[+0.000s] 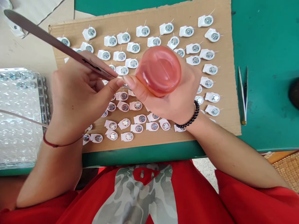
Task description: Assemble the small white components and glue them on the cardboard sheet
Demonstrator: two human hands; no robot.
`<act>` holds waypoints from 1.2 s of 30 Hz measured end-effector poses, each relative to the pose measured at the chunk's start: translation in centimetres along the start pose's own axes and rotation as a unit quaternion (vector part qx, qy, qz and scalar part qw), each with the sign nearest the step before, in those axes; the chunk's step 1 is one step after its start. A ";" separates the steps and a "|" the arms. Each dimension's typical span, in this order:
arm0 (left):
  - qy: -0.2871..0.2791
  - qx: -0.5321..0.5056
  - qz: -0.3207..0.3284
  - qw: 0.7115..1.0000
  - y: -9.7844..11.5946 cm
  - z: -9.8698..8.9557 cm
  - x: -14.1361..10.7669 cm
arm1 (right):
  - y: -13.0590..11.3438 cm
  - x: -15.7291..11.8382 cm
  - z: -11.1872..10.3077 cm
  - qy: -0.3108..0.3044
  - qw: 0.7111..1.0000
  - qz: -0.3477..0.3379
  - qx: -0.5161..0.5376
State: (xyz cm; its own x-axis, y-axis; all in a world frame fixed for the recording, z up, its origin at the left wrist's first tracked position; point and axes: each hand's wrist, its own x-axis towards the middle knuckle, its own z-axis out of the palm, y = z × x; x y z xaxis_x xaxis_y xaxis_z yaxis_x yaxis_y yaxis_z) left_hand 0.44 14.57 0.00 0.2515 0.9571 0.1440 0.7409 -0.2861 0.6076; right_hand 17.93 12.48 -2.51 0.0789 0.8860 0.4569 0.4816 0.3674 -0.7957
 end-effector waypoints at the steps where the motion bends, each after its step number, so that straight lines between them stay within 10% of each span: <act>1: -0.001 -0.001 -0.002 1.000 0.0 0.0 0.0 | 0.0 0.1 0.0 0.004 1.000 -0.004 -0.005; 36: -0.031 0.004 0.022 0.999 -0.8 0.1 0.3 | 0.6 0.3 -0.2 0.018 0.997 -0.066 -0.028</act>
State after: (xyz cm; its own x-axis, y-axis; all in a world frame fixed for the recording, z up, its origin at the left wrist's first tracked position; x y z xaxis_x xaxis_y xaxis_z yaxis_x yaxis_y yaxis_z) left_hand 0.00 15.09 -0.55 0.3217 0.9389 0.1223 0.7326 -0.3287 0.5960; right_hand 18.38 12.91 -2.74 0.0423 0.8197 0.5712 0.5383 0.4629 -0.7042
